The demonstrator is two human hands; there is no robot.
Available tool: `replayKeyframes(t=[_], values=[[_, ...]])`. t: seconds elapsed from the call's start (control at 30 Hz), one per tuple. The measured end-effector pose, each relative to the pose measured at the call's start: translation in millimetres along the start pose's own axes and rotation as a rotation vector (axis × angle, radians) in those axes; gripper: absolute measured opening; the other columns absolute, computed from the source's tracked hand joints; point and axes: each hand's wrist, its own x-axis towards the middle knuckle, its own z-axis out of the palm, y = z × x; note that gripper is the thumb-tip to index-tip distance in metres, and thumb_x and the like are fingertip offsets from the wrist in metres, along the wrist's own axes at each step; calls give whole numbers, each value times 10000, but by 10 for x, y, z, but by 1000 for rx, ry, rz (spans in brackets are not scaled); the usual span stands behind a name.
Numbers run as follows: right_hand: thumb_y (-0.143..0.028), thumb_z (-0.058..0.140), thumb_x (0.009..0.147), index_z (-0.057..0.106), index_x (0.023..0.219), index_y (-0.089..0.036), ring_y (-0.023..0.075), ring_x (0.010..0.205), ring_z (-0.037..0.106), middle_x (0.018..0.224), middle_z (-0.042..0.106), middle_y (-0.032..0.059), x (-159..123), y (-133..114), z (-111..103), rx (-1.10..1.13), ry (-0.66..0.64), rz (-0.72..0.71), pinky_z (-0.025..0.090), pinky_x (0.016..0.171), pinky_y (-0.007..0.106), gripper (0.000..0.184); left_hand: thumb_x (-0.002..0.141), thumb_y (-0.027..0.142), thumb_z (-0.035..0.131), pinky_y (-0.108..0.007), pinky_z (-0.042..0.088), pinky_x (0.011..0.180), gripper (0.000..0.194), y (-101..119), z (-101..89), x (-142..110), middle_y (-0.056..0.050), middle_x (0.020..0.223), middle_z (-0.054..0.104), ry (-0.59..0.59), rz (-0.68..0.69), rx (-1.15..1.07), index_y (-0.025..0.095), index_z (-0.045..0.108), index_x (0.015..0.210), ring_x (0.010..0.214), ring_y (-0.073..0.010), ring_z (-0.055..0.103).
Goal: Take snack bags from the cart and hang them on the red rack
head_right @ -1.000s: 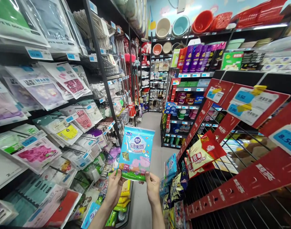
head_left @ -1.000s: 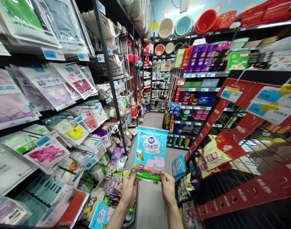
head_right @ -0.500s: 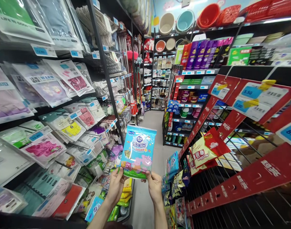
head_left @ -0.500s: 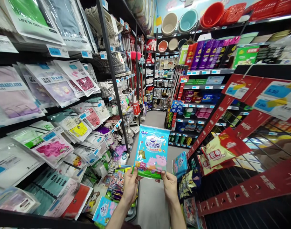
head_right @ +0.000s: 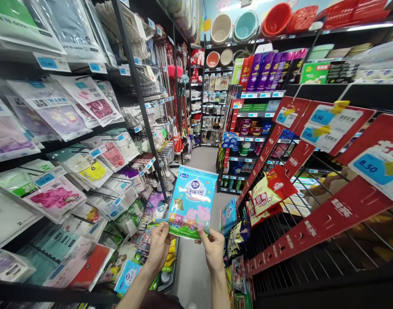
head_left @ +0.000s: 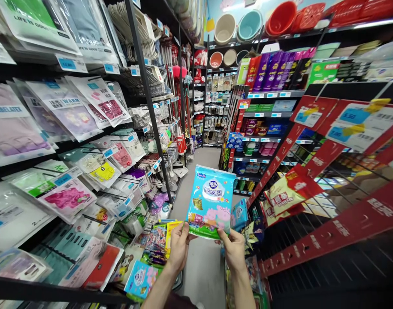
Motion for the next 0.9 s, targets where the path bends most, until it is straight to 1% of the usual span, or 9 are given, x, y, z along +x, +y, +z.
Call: replayKeyframes(t=[0.17,0.37,0.53,0.63,0.8,0.9], values=[[-413,727,730,735,733,-120,136,479,510,596,641,41,-15,13,-4,53,41,35,414,466,248,293,837,463,626,-329,543,775,363,-8,18,-46,-95,884,723,0,-5,29,111,700,882,842,-213,678],[-408,747,708,735,741,-127,131,486,497,574,609,22,-25,-55,31,89,48,46,395,456,235,283,853,436,617,-317,544,771,327,9,35,-64,-80,870,725,-25,12,-10,124,706,894,828,-199,680],[-452,732,718,740,768,-118,146,504,506,583,618,35,-32,-18,5,42,38,39,411,479,251,338,845,450,623,-315,544,761,341,16,44,-73,-83,872,725,-13,12,-8,125,710,896,804,-193,679],[-471,731,712,739,769,-116,156,513,512,576,612,36,-47,-7,-2,28,56,38,425,477,263,359,840,463,623,-313,545,750,353,15,46,-89,-81,859,726,-20,18,17,126,710,895,800,-197,678],[-443,725,730,723,774,-130,149,492,521,571,598,20,-87,-19,9,-32,97,16,434,479,259,316,835,469,624,-297,545,728,361,-36,-6,-89,-75,864,726,5,57,79,123,703,903,810,-204,673],[-423,720,740,720,776,-134,152,493,538,577,593,19,-113,-21,-6,-68,83,-14,445,483,255,292,825,458,639,-284,545,709,352,-79,-60,-78,-76,888,724,36,80,140,125,700,920,829,-210,668]])
